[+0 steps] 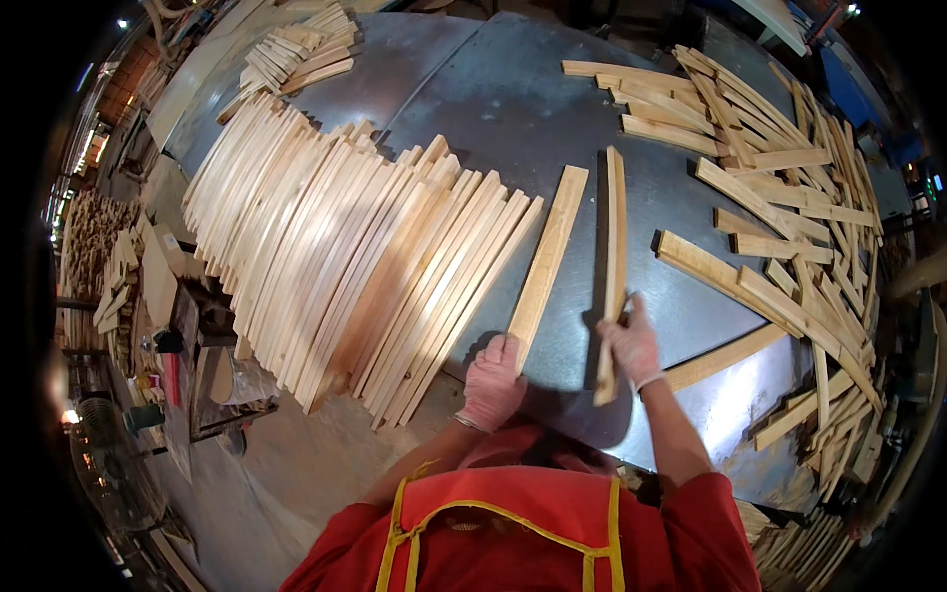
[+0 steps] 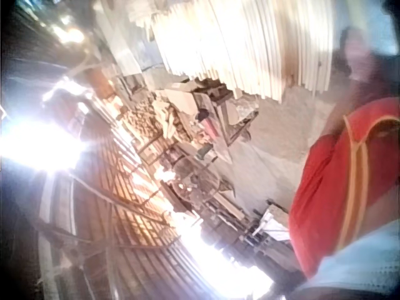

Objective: The person stacks thin wooden planks on a metal table in a workshop. They pick up planks from a pile and arrange them into a neat stack, occasionally adjusting the alignment of the wood pieces.

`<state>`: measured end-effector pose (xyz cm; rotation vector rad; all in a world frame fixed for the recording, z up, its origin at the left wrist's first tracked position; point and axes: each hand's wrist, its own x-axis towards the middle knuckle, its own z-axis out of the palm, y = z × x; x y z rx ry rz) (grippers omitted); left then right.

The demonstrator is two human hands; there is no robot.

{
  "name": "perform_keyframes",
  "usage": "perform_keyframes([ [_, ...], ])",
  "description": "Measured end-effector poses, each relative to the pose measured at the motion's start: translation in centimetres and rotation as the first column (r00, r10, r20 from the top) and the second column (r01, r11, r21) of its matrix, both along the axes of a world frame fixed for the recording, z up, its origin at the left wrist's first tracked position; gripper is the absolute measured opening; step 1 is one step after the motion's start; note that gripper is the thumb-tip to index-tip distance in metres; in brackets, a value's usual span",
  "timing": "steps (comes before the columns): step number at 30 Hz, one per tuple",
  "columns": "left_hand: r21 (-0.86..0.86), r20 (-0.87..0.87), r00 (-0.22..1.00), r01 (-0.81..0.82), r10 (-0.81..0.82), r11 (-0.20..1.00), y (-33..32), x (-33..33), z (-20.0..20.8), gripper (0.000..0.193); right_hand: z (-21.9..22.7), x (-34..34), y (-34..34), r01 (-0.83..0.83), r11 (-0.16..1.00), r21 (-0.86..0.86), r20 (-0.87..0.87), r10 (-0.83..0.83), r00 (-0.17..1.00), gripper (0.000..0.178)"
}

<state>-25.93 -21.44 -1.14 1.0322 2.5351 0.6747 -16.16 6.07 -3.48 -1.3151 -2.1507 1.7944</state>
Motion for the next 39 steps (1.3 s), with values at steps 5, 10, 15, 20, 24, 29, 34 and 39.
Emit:
perform_keyframes([
  [5,0.141,0.237,0.940,0.218,-0.247,0.966,-3.9,3.0,-1.1,0.049,3.7,-1.3,-9.2,-0.429,0.903,-0.003,0.309,0.409,0.859,0.099],
  [10,-0.073,-0.486,0.872,0.033,-0.065,0.997,-5.6,-3.9,6.2,0.044,1.5,-3.7,-9.1,-0.307,0.951,0.018,0.355,0.281,0.892,0.087],
  [15,-0.223,-0.572,0.751,0.243,-0.329,0.944,-9.4,-6.0,0.6,0.044,3.3,-4.9,-10.8,-0.262,0.965,-0.032,0.283,0.260,0.923,0.079],
  [20,0.090,-0.496,0.836,0.320,-0.236,0.943,-10.5,-6.2,4.5,0.047,2.2,-6.8,-14.6,-0.341,0.940,-0.004,0.281,0.328,0.902,0.088],
  [24,0.150,-0.338,0.940,-0.006,0.056,0.989,-15.5,-10.7,8.6,0.054,6.4,-11.9,-18.8,-0.497,0.861,-0.108,0.377,0.498,0.781,0.101],
  [29,-0.049,-0.345,0.909,-0.266,0.234,0.963,-22.2,-17.6,9.1,0.060,3.6,-14.7,-13.7,-0.747,0.664,-0.029,0.188,0.737,0.649,0.080],
  [34,-0.064,-0.325,0.857,-0.441,0.400,0.895,-25.4,-20.0,6.9,0.054,4.1,-14.4,6.3,-0.439,0.588,0.679,0.339,0.278,0.899,0.060],
  [39,0.018,-0.571,0.807,-0.171,0.151,0.985,-18.8,-15.6,4.8,0.053,5.8,-12.0,18.2,-0.591,0.478,0.650,0.674,-0.005,0.739,0.089],
])
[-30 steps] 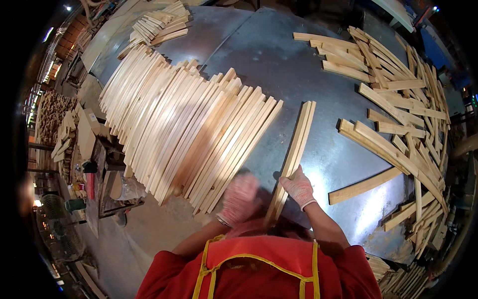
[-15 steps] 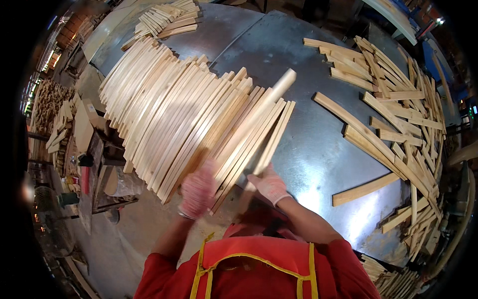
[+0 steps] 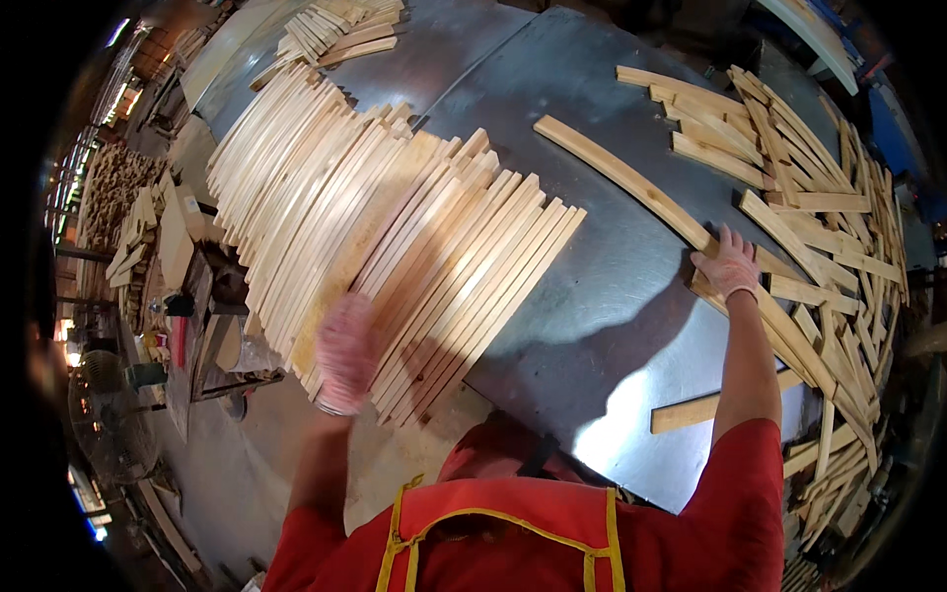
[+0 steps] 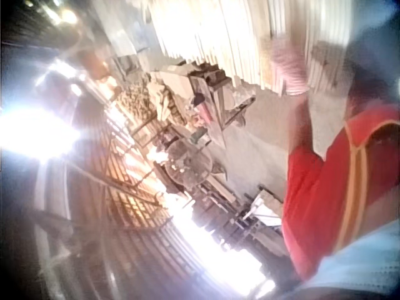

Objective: The person stacks thin wooden planks on a metal table in a workshop. They pick up planks from a pile and arrange them into a neat stack, occasionally adjusting the alignment of the wood pieces.

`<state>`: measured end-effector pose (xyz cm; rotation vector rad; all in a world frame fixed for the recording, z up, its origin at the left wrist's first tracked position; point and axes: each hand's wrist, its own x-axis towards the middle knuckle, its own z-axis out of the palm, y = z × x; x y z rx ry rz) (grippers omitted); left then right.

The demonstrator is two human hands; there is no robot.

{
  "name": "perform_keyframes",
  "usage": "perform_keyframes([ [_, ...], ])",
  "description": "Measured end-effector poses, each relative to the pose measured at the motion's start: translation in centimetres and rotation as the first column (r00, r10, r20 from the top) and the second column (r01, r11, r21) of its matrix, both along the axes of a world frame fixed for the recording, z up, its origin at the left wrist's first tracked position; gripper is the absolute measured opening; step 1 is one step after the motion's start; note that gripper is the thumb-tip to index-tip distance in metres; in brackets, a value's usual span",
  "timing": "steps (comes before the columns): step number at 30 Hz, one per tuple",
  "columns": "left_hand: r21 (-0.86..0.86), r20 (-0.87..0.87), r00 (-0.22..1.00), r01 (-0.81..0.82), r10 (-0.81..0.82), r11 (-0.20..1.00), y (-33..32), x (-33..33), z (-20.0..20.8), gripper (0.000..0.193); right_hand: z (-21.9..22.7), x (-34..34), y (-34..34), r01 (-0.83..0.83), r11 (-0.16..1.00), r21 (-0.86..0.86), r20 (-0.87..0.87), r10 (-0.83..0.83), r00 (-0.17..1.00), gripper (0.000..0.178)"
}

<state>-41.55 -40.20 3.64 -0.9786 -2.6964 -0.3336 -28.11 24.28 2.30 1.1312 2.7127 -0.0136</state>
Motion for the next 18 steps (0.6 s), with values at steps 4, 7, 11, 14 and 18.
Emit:
perform_keyframes([
  [4,-0.088,0.167,0.984,-0.053,0.067,0.995,5.0,8.1,-0.1,0.055,-0.8,1.6,-0.3,-0.079,0.969,-0.233,0.062,0.096,0.993,0.071],
  [7,-0.091,0.185,0.972,-0.130,0.145,0.987,3.6,11.1,-0.8,0.052,-1.8,2.2,-4.8,-0.266,0.934,-0.237,0.055,0.287,0.956,0.056],
  [11,-0.029,0.289,0.925,-0.247,0.245,0.968,-2.4,14.3,-1.7,0.051,0.3,0.8,-9.3,-0.287,0.932,-0.221,-0.003,0.294,0.956,0.045],
  [14,-0.047,0.323,0.878,-0.357,0.352,0.933,-5.4,16.1,-1.3,0.046,3.5,-0.3,-11.7,-0.395,0.848,-0.354,-0.174,0.355,0.918,0.041],
  [18,-0.067,0.530,0.705,-0.519,0.471,0.852,-8.2,17.9,-2.5,0.033,8.1,-0.3,-21.8,-0.818,0.398,-0.416,-0.510,0.643,0.572,0.035],
])
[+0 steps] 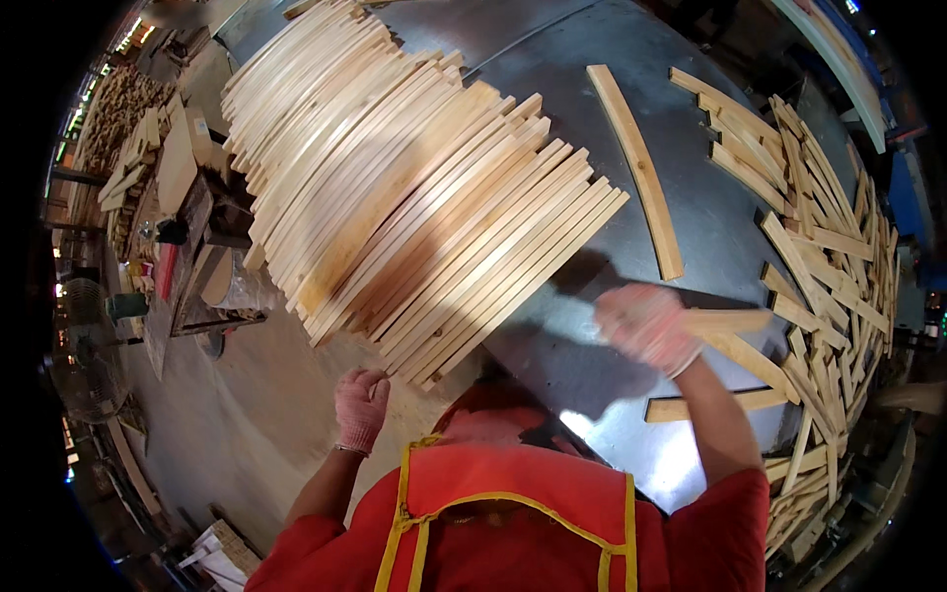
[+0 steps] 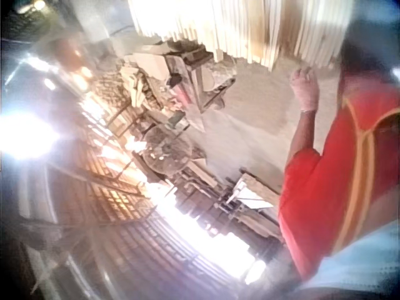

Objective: The person stacks thin wooden planks on a metal table in a workshop. They pick up planks from a pile and arrange them into a neat stack, occasionally adjusting the alignment of the wood pieces.

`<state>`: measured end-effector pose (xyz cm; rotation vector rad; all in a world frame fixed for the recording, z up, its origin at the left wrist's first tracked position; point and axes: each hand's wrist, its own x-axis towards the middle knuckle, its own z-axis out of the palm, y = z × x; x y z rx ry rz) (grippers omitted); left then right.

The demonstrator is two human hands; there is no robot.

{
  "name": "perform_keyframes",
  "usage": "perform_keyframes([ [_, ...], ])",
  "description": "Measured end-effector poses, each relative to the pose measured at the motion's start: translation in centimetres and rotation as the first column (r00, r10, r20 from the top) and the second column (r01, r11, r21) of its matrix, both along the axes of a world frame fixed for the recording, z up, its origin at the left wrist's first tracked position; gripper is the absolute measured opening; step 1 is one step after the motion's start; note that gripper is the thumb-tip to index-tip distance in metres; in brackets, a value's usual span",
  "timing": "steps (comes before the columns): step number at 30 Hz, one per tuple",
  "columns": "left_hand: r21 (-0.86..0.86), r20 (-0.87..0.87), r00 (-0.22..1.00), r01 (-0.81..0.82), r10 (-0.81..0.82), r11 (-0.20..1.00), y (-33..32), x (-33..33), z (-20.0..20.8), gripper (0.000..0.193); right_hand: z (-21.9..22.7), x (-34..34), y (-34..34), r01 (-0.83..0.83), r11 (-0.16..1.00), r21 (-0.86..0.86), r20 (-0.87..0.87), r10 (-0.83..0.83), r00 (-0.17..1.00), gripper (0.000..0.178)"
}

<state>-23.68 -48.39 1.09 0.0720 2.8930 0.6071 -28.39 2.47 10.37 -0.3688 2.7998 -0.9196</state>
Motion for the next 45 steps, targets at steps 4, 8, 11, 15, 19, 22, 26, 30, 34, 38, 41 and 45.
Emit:
perform_keyframes([
  [4,0.243,0.137,0.962,-0.263,0.235,0.934,0.2,-0.5,-0.4,0.028,-3.4,3.0,-8.5,-0.283,0.954,0.104,0.157,0.265,0.951,0.041],
  [8,0.474,0.280,0.907,-0.417,0.316,0.776,-0.2,1.6,-0.2,0.032,-5.8,3.9,-3.9,0.391,0.886,0.250,0.070,-0.419,0.905,0.058],
  [11,0.344,0.565,0.823,-0.305,0.064,0.888,-1.6,5.2,-2.5,0.034,-9.3,7.3,0.7,0.800,0.481,0.358,-0.133,-0.822,0.554,0.077],
  [15,0.546,0.214,0.902,0.209,-0.376,0.812,6.0,4.3,-0.5,0.034,-13.4,9.2,-1.5,0.912,0.203,0.357,-0.189,-0.940,0.284,0.101],
  [19,0.357,0.090,0.763,0.575,-0.640,0.736,18.8,-0.6,3.7,0.057,-13.2,5.8,-2.4,0.984,0.098,0.151,0.006,-0.995,0.098,0.100],
  [22,0.208,0.063,0.716,0.672,-0.695,0.711,25.8,0.1,2.8,0.062,-14.0,7.3,-1.4,0.927,-0.094,-0.363,0.420,-0.904,0.072,0.103],
  [26,0.316,0.565,0.633,0.427,-0.530,0.847,30.3,-1.1,-0.5,0.061,-9.7,8.4,-4.2,0.844,0.018,-0.536,0.527,-0.774,0.351,0.088],
  [30,0.532,0.342,0.831,0.214,-0.439,0.819,26.0,-2.5,0.8,0.063,-10.2,1.9,3.8,0.844,0.517,-0.144,-0.194,-0.851,0.488,0.067],
  [34,0.448,0.315,0.891,0.164,-0.327,0.879,24.4,-4.4,3.2,0.062,-14.3,-3.6,9.9,0.758,0.604,0.245,-0.299,-0.697,0.652,0.065],
  [38,0.382,0.159,0.948,0.199,-0.277,0.902,19.7,-5.2,4.5,0.052,-14.5,-0.9,15.0,0.779,0.567,0.269,-0.246,-0.741,0.624,0.062],
  [41,0.275,-0.140,0.925,0.378,-0.353,0.884,14.9,-8.5,6.5,0.039,-15.8,5.2,15.5,0.840,0.500,0.210,-0.221,-0.813,0.539,0.060],
  [45,0.058,-0.422,0.814,0.463,-0.398,0.885,7.0,-14.6,7.3,0.035,-13.3,12.0,9.0,0.887,0.453,-0.092,0.462,-0.770,0.441,0.061],
])
